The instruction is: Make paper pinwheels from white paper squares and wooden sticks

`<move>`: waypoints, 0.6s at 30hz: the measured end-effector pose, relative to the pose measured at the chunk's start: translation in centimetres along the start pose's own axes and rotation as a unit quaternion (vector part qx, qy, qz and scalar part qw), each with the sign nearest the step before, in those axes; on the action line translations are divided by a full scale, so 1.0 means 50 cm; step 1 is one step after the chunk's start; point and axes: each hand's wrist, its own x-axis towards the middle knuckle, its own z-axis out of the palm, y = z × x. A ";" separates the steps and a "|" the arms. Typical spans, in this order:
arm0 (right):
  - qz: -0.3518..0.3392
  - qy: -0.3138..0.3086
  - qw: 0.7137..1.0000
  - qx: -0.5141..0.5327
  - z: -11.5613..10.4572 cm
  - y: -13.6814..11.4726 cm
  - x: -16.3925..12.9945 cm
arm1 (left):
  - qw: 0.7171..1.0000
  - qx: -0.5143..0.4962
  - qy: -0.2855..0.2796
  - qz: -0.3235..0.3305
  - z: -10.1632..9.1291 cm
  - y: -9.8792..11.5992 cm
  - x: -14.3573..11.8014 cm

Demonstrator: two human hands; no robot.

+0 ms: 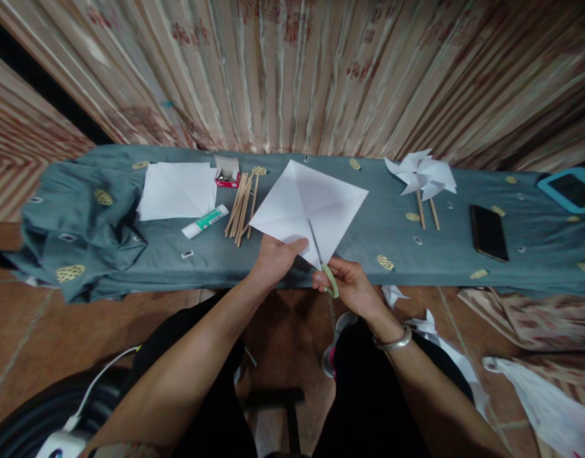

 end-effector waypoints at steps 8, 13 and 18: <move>0.007 0.011 1.000 0.003 0.003 0.011 0.003 | 1.000 -0.013 -0.001 0.001 0.000 0.003 -0.002; 0.012 0.011 1.000 0.018 0.005 0.008 0.004 | 1.000 -0.014 -0.001 -0.012 0.001 0.005 -0.003; 0.011 0.002 1.000 0.021 0.007 0.010 0.003 | 1.000 -0.018 0.002 -0.013 0.001 0.008 -0.005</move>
